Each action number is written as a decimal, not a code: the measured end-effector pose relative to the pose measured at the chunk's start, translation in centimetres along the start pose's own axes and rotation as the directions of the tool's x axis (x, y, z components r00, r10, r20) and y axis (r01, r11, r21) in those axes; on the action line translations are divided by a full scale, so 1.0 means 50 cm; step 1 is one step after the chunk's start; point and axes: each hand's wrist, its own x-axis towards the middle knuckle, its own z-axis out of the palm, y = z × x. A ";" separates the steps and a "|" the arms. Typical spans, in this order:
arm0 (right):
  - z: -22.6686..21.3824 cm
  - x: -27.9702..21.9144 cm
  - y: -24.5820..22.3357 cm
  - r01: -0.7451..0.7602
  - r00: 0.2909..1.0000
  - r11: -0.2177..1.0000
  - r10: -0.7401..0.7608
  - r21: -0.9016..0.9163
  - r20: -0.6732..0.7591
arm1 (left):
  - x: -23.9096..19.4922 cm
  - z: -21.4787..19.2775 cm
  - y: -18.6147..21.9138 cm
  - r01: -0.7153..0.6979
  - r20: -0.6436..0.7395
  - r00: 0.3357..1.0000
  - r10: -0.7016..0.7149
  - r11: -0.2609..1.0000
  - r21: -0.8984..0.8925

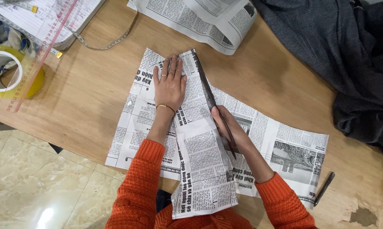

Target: The person uses scissors to cut a newspaper into strips on a wooden table. They repeatedly cut along the length of the paper, separate the cut pieces, and continue cutting additional sections.

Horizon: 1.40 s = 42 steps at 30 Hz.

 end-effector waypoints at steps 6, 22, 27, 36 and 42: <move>0.002 0.000 -0.010 0.003 1.000 1.000 -0.003 -0.016 0.016 | 0.000 -0.001 0.002 0.002 0.004 1.000 -0.002 1.000 0.007; -0.024 0.029 -0.005 0.023 1.000 0.985 -0.022 -0.171 0.003 | 0.001 0.003 0.000 -0.004 -0.011 1.000 0.004 1.000 0.001; -0.032 0.044 0.002 0.004 1.000 0.973 0.000 -0.233 0.018 | 0.000 0.001 0.000 -0.005 -0.011 1.000 0.005 1.000 0.002; -0.031 0.039 -0.020 -0.036 0.999 0.967 0.032 -0.252 -0.020 | 0.002 0.010 -0.002 -0.007 -0.032 0.999 0.008 1.000 0.013; -0.039 0.046 -0.015 -0.039 0.999 0.941 0.040 -0.335 -0.003 | 0.002 0.011 -0.003 -0.003 -0.035 0.999 0.003 1.000 0.005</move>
